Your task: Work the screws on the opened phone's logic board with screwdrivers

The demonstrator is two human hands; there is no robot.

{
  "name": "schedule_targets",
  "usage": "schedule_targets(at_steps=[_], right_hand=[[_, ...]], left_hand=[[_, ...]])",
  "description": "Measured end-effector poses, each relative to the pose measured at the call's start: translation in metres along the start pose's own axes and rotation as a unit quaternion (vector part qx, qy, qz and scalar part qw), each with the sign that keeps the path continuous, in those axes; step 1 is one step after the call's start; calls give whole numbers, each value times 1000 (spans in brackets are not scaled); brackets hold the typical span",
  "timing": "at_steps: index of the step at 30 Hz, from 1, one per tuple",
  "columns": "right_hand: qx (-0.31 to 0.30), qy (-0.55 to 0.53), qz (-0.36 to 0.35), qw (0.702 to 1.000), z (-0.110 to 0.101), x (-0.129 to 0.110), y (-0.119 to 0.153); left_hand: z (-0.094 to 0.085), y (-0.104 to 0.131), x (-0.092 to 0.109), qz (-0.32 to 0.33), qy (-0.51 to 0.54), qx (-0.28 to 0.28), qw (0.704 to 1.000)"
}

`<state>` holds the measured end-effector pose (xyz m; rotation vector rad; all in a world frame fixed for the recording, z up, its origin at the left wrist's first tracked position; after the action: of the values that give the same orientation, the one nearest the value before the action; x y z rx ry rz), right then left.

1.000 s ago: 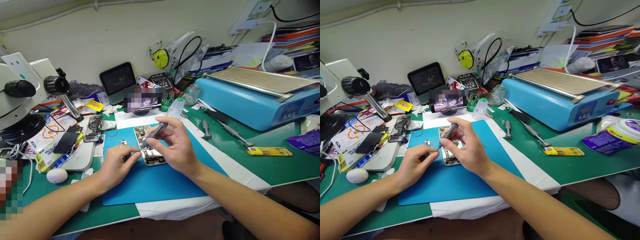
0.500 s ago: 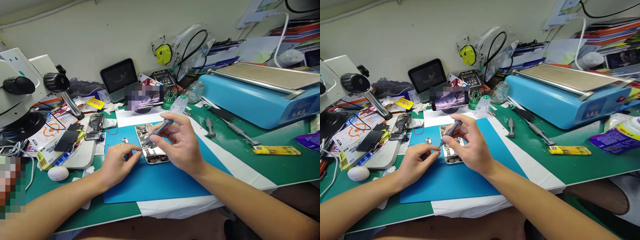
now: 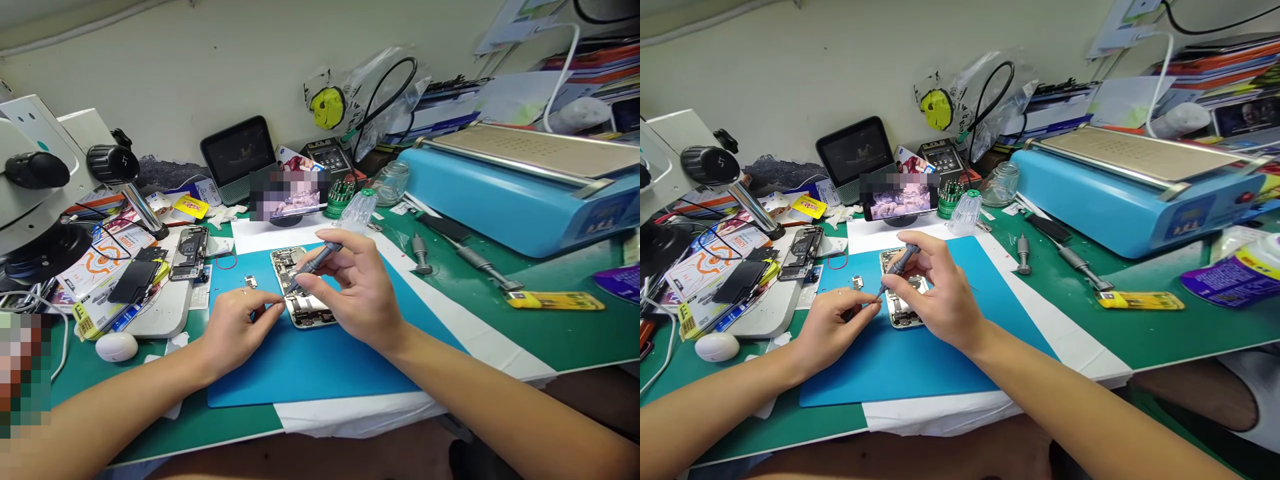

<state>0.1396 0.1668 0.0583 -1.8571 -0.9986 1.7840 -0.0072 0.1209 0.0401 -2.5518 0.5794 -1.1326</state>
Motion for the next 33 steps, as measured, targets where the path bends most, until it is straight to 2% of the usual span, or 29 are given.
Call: schedule_targets(at_steps=[4,12,20,33], right_hand=[[10,29,-2,1000,-1,3,2],[-13,82,-12,997,4,-3,4],[-10,98,-35,995,5,-5,3],[-54,81,-38,995,15,-7,6]], left_hand=[[0,1,1,0,-2,-3,1000],[-1,2,-1,-6,-6,-1,1000],[0,1,-3,-11,-10,-3,1000],[2,1,0,-5,-4,-11,1000]])
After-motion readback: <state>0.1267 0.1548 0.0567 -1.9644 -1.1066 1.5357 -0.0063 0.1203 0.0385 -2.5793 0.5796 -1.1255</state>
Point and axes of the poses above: each hand's wrist, its own y-axis away from the middle knuckle, its own z-axis out of the palm, x = y × z, the point moved 10 cm from there along -y, towards the middle knuckle, and after that the axes turned 4 degrees about y, right-handed, at the moved point
